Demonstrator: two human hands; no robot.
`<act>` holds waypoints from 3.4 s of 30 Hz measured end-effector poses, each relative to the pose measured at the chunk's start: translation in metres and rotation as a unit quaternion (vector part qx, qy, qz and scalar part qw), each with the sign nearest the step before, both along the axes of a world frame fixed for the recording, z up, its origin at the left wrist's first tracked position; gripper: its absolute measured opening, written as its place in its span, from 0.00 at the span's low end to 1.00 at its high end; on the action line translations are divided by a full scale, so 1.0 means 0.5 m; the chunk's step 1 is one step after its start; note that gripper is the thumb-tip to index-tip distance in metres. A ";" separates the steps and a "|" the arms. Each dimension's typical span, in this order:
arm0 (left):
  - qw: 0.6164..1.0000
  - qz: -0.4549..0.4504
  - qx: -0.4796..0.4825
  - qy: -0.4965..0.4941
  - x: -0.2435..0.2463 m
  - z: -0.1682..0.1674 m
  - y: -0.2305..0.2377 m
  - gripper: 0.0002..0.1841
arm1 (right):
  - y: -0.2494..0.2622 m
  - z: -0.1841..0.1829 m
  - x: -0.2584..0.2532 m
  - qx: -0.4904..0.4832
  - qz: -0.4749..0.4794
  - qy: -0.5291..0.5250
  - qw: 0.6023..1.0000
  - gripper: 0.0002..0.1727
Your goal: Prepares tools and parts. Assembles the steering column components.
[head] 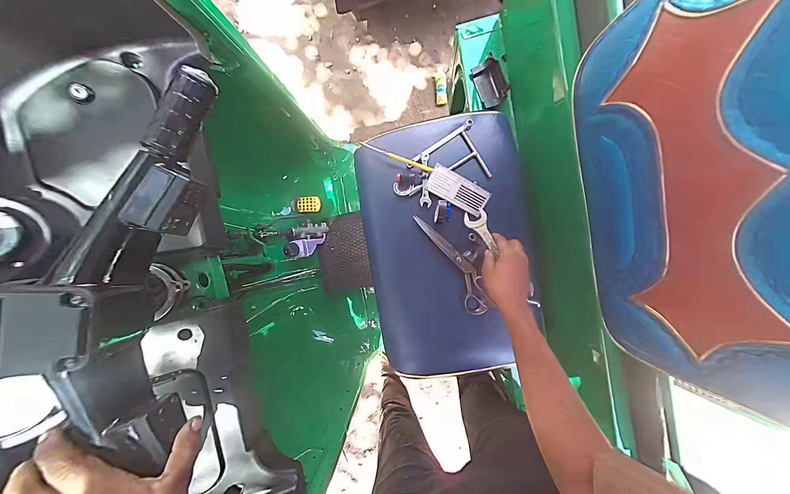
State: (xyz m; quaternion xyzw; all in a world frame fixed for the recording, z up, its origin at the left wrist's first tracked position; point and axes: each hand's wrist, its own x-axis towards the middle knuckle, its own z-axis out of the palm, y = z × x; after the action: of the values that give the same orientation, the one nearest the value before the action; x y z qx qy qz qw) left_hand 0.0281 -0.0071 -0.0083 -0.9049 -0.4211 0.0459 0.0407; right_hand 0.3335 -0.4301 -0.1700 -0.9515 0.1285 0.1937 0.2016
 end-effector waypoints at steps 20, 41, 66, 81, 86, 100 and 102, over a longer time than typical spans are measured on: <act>0.999 0.028 0.023 -0.036 0.015 0.012 -0.022 0.64 | 0.300 -0.025 0.249 0.015 0.352 -0.074 0.933 0.37; 0.992 0.064 -0.051 -0.096 -0.014 0.007 -0.020 0.66 | 0.070 0.162 0.133 0.397 -0.005 -0.172 0.902 0.17; 0.974 0.027 -0.024 -0.225 -0.002 0.039 -0.057 0.49 | 0.132 0.559 -0.267 0.606 0.155 -0.151 0.765 0.16; 0.282 -0.006 -0.880 -0.382 0.144 -0.014 -0.279 0.18 | 0.254 0.507 -0.180 0.440 0.442 -0.054 0.780 0.33; 0.290 0.012 -0.881 -0.374 0.174 -0.033 -0.304 0.15 | 0.167 0.282 0.014 0.365 0.119 -0.152 0.911 0.15; 0.274 0.088 -0.887 -0.362 0.117 -0.055 -0.325 0.16 | -0.069 0.090 0.103 0.352 -0.237 -0.135 0.895 0.20; 0.264 0.093 -0.888 -0.366 0.107 -0.058 -0.333 0.16 | -0.081 0.103 0.049 0.411 -0.270 -0.107 0.864 0.19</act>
State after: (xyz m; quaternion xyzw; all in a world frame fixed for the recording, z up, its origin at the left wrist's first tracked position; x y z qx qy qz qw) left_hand 0.0816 -0.1738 -0.0371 -0.2527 -0.1694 0.0584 -0.9508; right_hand 0.3579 -0.4705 -0.1183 -0.7255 0.2665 0.0637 0.6313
